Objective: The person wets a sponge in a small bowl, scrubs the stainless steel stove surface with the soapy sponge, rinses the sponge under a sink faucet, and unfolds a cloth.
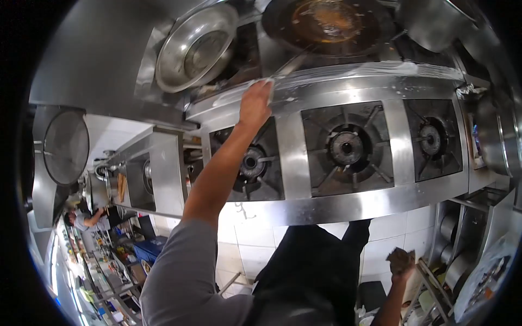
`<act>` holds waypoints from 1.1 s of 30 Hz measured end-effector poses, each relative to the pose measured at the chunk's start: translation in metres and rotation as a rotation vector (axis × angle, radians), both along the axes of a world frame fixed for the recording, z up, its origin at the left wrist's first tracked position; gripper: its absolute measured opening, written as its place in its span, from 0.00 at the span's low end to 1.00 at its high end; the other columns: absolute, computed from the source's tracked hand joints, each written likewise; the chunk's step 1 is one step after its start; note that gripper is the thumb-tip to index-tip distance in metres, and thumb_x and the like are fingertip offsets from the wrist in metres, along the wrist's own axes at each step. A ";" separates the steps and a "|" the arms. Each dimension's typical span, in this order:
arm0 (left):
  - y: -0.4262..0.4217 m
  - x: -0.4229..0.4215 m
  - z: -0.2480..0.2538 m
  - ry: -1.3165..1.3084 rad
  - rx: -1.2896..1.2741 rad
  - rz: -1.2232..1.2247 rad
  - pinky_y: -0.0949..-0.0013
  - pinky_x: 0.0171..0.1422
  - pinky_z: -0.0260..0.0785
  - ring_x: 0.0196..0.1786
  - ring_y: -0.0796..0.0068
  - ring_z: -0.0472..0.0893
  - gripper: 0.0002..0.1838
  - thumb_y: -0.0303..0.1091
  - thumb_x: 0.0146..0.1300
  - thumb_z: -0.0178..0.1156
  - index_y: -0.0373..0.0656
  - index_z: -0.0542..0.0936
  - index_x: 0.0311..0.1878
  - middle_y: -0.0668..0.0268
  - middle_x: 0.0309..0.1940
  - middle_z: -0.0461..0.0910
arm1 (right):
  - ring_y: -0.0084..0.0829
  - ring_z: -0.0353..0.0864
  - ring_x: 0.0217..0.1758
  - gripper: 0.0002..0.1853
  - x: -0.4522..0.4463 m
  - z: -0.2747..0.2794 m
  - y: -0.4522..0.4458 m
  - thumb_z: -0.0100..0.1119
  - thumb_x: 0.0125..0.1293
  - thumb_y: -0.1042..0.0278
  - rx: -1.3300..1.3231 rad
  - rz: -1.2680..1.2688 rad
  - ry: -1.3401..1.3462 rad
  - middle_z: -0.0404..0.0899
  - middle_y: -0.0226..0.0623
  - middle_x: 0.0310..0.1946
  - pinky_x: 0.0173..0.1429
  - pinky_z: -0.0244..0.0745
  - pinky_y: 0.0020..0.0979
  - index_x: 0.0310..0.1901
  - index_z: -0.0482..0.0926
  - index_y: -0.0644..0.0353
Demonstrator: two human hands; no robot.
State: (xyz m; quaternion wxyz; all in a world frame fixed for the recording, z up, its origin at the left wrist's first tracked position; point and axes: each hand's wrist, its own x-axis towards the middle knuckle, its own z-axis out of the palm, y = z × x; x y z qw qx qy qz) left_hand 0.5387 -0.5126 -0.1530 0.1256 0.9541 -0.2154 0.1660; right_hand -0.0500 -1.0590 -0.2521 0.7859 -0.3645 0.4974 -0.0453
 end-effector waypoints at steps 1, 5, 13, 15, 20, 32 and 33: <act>0.016 -0.002 0.001 0.003 0.028 -0.009 0.53 0.71 0.62 0.66 0.50 0.72 0.35 0.16 0.45 0.55 0.40 0.74 0.63 0.50 0.61 0.75 | 0.43 0.84 0.45 0.27 0.016 -0.012 0.009 0.47 0.69 0.47 0.024 -0.119 0.010 0.84 0.45 0.45 0.47 0.83 0.40 0.53 0.78 0.64; 0.173 0.000 0.007 0.044 0.154 0.100 0.53 0.72 0.61 0.67 0.52 0.70 0.35 0.16 0.45 0.56 0.39 0.73 0.64 0.51 0.62 0.74 | 0.41 0.82 0.48 0.24 0.053 0.012 0.010 0.48 0.70 0.51 -0.182 0.111 -0.011 0.81 0.43 0.49 0.52 0.80 0.39 0.56 0.75 0.64; 0.082 -0.010 0.011 0.034 0.042 0.045 0.52 0.72 0.61 0.65 0.52 0.72 0.32 0.18 0.47 0.56 0.38 0.74 0.62 0.50 0.60 0.74 | 0.35 0.80 0.42 0.18 0.209 0.077 0.046 0.52 0.67 0.69 -1.144 0.438 0.103 0.81 0.47 0.42 0.51 0.75 0.37 0.55 0.73 0.72; 0.120 -0.014 -0.002 0.010 0.113 0.065 0.52 0.72 0.61 0.65 0.52 0.72 0.33 0.18 0.48 0.56 0.39 0.74 0.63 0.50 0.60 0.74 | 0.52 0.82 0.47 0.22 0.237 0.065 0.052 0.56 0.67 0.62 -1.457 0.693 0.199 0.80 0.57 0.48 0.53 0.75 0.44 0.56 0.73 0.72; 0.243 -0.008 0.011 0.044 0.202 0.275 0.54 0.70 0.65 0.65 0.52 0.72 0.32 0.22 0.52 0.55 0.39 0.72 0.65 0.51 0.60 0.74 | 0.53 0.83 0.43 0.19 0.267 0.015 0.053 0.55 0.69 0.55 -1.748 0.711 0.160 0.82 0.53 0.40 0.46 0.76 0.43 0.51 0.78 0.63; 0.160 -0.020 0.013 0.063 0.198 0.208 0.59 0.72 0.62 0.68 0.57 0.70 0.38 0.22 0.46 0.62 0.40 0.70 0.66 0.53 0.62 0.74 | 0.58 0.80 0.41 0.17 0.290 0.005 0.073 0.50 0.66 0.55 -1.697 0.544 0.600 0.81 0.52 0.35 0.42 0.73 0.54 0.39 0.79 0.61; 0.201 -0.020 0.004 0.064 0.319 0.324 0.60 0.71 0.63 0.69 0.59 0.69 0.39 0.21 0.46 0.61 0.40 0.69 0.68 0.56 0.61 0.75 | 0.58 0.80 0.41 0.17 0.290 0.005 0.078 0.49 0.66 0.54 -1.780 0.493 0.583 0.81 0.52 0.36 0.42 0.73 0.54 0.41 0.78 0.60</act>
